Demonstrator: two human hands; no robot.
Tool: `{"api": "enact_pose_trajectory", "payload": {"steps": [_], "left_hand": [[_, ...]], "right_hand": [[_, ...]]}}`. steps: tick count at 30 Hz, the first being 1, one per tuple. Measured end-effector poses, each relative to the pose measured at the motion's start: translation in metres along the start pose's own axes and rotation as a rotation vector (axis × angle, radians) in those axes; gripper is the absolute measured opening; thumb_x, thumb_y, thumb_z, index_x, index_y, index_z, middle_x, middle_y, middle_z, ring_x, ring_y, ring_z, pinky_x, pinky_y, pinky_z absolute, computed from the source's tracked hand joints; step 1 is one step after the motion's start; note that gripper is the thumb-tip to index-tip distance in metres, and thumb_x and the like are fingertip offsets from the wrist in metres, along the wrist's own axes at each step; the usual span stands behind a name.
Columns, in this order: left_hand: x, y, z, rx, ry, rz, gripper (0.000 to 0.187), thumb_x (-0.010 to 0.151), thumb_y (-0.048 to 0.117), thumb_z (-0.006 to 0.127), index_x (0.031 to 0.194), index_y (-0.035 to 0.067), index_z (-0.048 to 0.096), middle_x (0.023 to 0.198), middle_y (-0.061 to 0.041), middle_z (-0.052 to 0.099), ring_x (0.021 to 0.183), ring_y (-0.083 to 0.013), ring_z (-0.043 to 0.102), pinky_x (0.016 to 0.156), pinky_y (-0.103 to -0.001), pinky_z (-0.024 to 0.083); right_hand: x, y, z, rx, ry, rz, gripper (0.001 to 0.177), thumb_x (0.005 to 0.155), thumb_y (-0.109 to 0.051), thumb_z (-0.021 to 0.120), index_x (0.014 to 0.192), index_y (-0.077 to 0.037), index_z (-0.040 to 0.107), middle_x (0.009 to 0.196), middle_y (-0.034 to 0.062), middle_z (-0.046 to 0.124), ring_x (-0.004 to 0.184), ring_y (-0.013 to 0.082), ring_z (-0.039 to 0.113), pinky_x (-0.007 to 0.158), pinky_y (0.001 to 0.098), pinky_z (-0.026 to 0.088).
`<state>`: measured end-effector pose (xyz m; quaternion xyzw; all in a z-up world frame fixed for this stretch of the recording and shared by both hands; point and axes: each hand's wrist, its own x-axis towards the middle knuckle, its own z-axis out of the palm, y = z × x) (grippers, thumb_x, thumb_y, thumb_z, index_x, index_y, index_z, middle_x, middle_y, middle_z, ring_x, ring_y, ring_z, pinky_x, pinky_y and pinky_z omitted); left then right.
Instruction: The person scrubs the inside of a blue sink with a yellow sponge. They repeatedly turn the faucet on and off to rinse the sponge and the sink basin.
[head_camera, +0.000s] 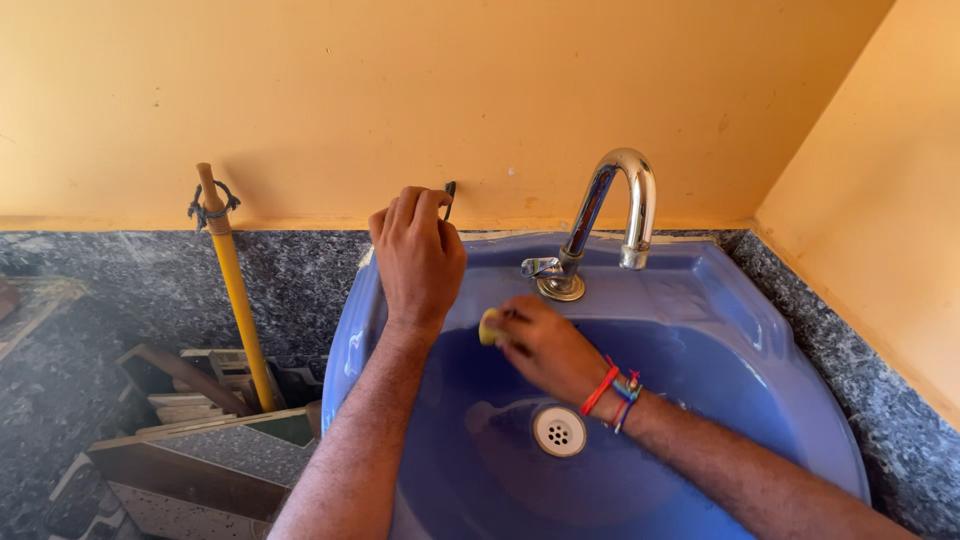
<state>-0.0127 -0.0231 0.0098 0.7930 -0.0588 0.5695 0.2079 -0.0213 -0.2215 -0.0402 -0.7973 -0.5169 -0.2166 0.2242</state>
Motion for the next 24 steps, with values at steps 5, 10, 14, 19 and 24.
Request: {"api": "enact_pose_trajectory", "payload": {"steps": [5,10,14,19,24], "left_hand": [[0.002,-0.002,-0.001,0.007,0.018,-0.027,0.021,0.087,-0.006,0.059,0.102,0.006,0.066,0.099,-0.006,0.064,0.098,-0.0225,0.063,0.095,-0.043,0.042],[0.000,-0.002,-0.003,-0.018,0.036,-0.035,0.020,0.086,-0.006,0.060,0.102,0.006,0.066,0.101,-0.006,0.064,0.100,-0.0244,0.063,0.092,-0.043,0.042],[-0.002,-0.002,-0.001,-0.022,0.028,-0.018,0.020,0.087,-0.006,0.060,0.103,0.006,0.065,0.100,-0.006,0.064,0.099,-0.0241,0.063,0.093,-0.044,0.042],[-0.004,0.000,0.001,-0.019,0.012,-0.012,0.020,0.086,-0.006,0.060,0.101,0.006,0.065,0.100,-0.006,0.063,0.098,-0.0247,0.063,0.092,-0.044,0.042],[-0.006,0.010,0.000,-0.057,-0.050,-0.004,0.020,0.085,-0.005,0.060,0.102,0.006,0.065,0.099,-0.007,0.064,0.098,-0.0256,0.063,0.089,-0.044,0.042]], "right_hand": [[-0.025,-0.003,-0.002,0.059,-0.509,-0.031,0.025,0.079,-0.005,0.071,0.104,-0.006,0.075,0.100,0.0126,0.066,0.099,0.0316,0.067,0.080,0.0420,0.057],[-0.018,0.008,-0.023,-0.126,0.104,-0.135,0.029,0.084,-0.003,0.073,0.113,-0.002,0.071,0.106,0.0132,0.066,0.099,0.0307,0.067,0.086,0.0409,0.057],[-0.011,0.013,-0.027,-0.188,0.039,-0.225,0.034,0.080,-0.001,0.075,0.114,0.000,0.072,0.105,0.0098,0.067,0.098,0.0290,0.067,0.088,0.0403,0.057],[-0.017,0.009,-0.035,-0.250,0.202,-0.283,0.032,0.083,-0.001,0.077,0.115,0.001,0.072,0.105,0.0103,0.067,0.096,0.0270,0.065,0.086,0.0398,0.056],[-0.017,0.017,-0.038,-0.241,0.065,-0.291,0.030,0.081,-0.003,0.079,0.110,0.000,0.073,0.099,0.0069,0.067,0.092,0.0255,0.066,0.085,0.0395,0.056]]}}
